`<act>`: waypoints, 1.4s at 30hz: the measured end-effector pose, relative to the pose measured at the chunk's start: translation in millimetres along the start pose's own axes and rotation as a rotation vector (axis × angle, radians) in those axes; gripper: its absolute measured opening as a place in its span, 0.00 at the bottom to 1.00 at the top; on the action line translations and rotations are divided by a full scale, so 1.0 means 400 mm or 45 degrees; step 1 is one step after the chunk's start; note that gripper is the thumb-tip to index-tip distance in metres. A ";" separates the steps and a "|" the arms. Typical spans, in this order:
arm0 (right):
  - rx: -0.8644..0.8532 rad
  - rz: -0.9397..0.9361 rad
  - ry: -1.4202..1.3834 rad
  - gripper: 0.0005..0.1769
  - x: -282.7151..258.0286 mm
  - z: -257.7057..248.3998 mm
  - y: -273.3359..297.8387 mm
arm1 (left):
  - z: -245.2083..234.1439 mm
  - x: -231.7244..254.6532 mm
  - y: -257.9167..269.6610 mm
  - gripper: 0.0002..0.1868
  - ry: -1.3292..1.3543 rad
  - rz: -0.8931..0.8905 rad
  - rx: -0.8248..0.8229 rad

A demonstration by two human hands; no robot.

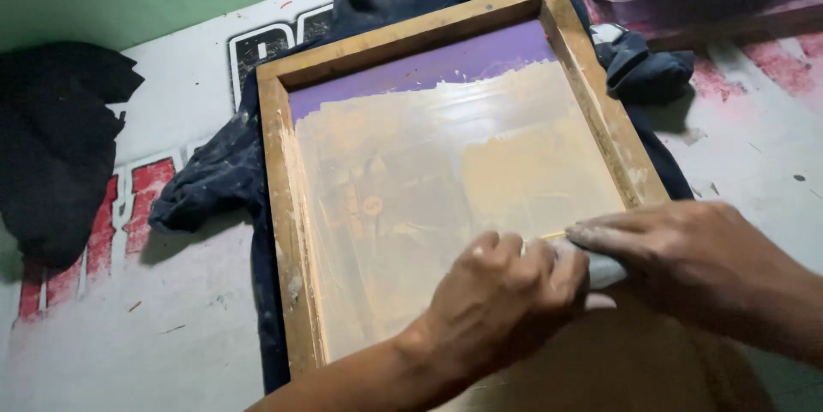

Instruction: The person uses a squeegee to spread beige ink across a screen printing frame placed over a dark t-shirt. They repeatedly pull the squeegee from top to bottom to ensure even coverage. At 01:00, they use a spatula to scoop more ink from a container and apply it to the screen before resuming the squeegee strokes.

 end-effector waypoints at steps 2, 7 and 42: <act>0.008 0.052 0.053 0.34 0.020 -0.048 -0.103 | 0.008 -0.066 -0.052 0.25 -0.084 -0.029 -0.062; 0.078 0.131 0.203 0.22 0.089 -0.083 -0.320 | 0.089 -0.274 -0.131 0.20 -0.347 -0.084 0.044; 0.237 -0.149 0.095 0.28 0.044 0.055 -0.174 | 0.129 -0.168 0.014 0.10 -0.434 0.148 0.209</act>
Point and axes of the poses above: each hand's wrist, its own y-axis away from the middle knuckle, its own z-axis out of the palm, x = y × z, the point moved 6 cm from there along -y, towards the middle knuckle, and after that the axes turned 8 degrees about x, right-handed, at the moved point
